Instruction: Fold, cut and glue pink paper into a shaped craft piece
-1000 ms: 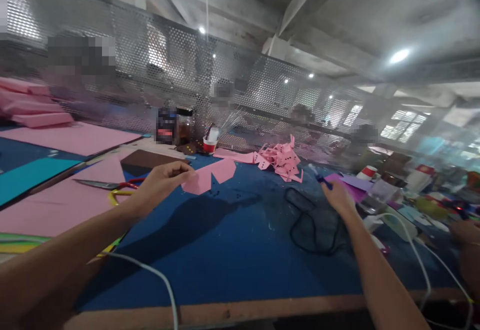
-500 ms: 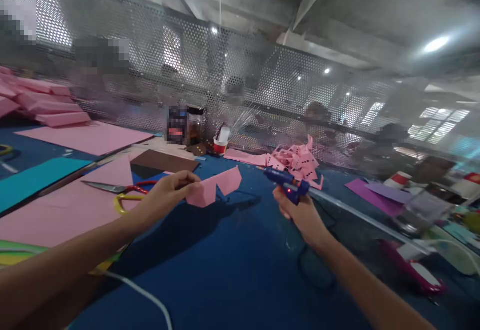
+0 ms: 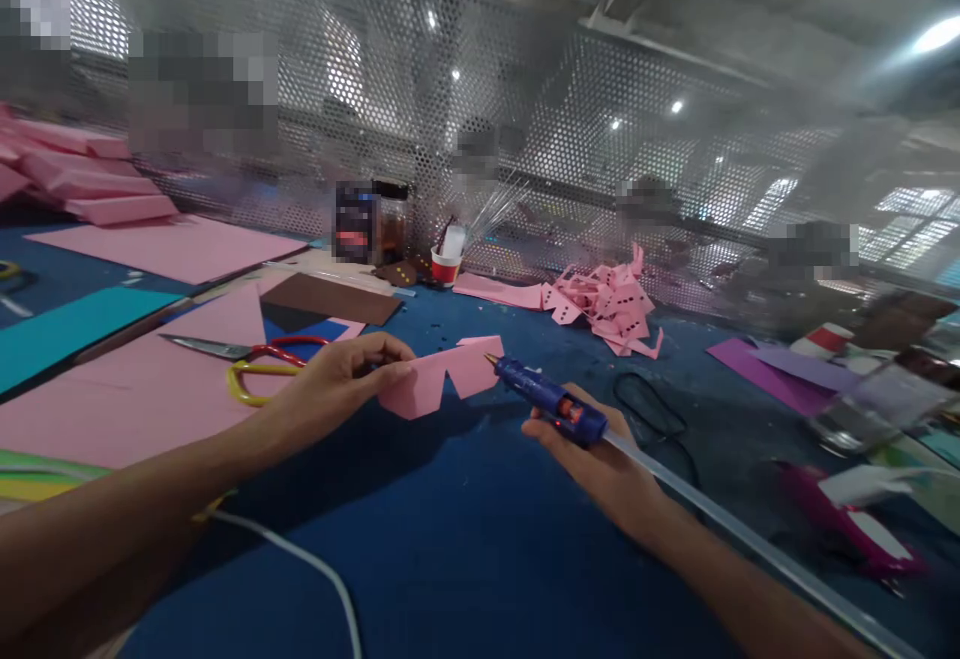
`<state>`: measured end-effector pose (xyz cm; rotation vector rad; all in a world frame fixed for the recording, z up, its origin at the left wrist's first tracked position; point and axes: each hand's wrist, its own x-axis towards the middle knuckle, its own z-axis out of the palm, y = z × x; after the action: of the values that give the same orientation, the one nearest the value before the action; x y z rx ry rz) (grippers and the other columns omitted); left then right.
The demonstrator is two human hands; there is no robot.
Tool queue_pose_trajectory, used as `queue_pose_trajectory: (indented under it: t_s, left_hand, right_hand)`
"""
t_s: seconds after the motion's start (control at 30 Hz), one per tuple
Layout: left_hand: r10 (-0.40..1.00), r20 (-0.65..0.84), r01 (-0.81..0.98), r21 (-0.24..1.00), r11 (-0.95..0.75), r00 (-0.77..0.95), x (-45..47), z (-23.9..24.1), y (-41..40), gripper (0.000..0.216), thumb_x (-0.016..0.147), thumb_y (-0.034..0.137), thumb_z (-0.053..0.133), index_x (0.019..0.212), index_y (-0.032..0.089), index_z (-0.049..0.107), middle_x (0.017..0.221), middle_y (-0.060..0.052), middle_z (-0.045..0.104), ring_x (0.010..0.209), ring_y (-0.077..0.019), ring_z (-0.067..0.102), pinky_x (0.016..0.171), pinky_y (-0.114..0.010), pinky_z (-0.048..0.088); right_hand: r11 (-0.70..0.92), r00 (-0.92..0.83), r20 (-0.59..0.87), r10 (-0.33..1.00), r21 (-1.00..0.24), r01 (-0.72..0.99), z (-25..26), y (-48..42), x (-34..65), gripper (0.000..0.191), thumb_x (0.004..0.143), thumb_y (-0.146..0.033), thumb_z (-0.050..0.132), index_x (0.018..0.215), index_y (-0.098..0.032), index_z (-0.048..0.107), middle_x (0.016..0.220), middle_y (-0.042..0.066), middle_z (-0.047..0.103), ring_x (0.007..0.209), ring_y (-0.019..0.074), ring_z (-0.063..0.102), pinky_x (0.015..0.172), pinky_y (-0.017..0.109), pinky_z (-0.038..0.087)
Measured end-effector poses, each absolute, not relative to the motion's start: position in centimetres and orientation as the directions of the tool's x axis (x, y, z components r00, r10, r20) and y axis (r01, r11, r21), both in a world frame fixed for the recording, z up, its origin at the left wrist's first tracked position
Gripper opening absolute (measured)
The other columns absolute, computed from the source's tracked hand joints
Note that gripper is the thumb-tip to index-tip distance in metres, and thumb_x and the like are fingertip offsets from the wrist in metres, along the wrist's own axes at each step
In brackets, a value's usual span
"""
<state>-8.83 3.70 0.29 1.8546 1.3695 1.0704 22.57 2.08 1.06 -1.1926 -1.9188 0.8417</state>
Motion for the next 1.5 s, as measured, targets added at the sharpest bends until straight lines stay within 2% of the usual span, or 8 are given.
queue_pose_trajectory:
  t_s: [0.17, 0.53, 0.77, 1.5]
  left_hand:
    - [0.953, 0.260, 0.476, 0.826, -0.303, 0.155, -8.8, 0.4, 3.2, 0.033, 0.089, 0.052, 0.061, 0.095, 0.020, 0.069, 0.085, -0.001, 0.069, 0.079, -0.0174, 0.062, 0.067, -0.025, 0.046]
    - [0.950, 0.261, 0.479, 0.820, -0.312, 0.173, -8.7, -0.1, 3.3, 0.033, 0.090, 0.053, 0.061, 0.097, 0.021, 0.068, 0.084, 0.000, 0.067, 0.078, -0.0172, 0.060, 0.066, -0.025, 0.044]
    - [0.948, 0.263, 0.476, 0.821, -0.316, 0.177, -8.8, -0.1, 3.3, 0.034, 0.090, 0.054, 0.061, 0.098, 0.021, 0.068, 0.086, 0.000, 0.068, 0.080, -0.0175, 0.061, 0.068, -0.025, 0.045]
    - [0.947, 0.251, 0.468, 0.825, -0.317, 0.199, -8.6, 0.3, 3.0, 0.033, 0.091, 0.053, 0.060, 0.095, 0.021, 0.068, 0.086, 0.000, 0.069, 0.080, -0.0179, 0.062, 0.069, -0.026, 0.045]
  right_hand:
    - [0.395, -0.366, 0.235, 0.900, -0.792, 0.465, 1.2, 1.4, 22.0, 0.031, 0.089, -0.049, 0.067, 0.084, -0.020, 0.057, 0.063, -0.007, 0.045, 0.055, 0.0088, 0.039, 0.049, 0.021, 0.031]
    - [0.404, -0.339, 0.241, 0.910, -0.702, 0.586, 1.4, 1.4, 21.3, 0.028, 0.083, -0.046, 0.069, 0.083, -0.021, 0.058, 0.066, -0.004, 0.053, 0.058, 0.0119, 0.047, 0.051, 0.022, 0.034]
    - [0.465, -0.363, 0.295, 0.884, -0.637, 0.615, 1.0, 1.5, 21.3, 0.025, 0.086, -0.044, 0.067, 0.088, -0.021, 0.060, 0.073, -0.002, 0.060, 0.063, 0.0135, 0.053, 0.056, 0.022, 0.039]
    - [0.455, -0.367, 0.276, 0.888, -0.630, 0.629, 0.9, 1.6, 21.4, 0.033, 0.085, -0.053, 0.067, 0.082, -0.021, 0.058, 0.072, -0.001, 0.060, 0.062, 0.0136, 0.052, 0.055, 0.023, 0.036]
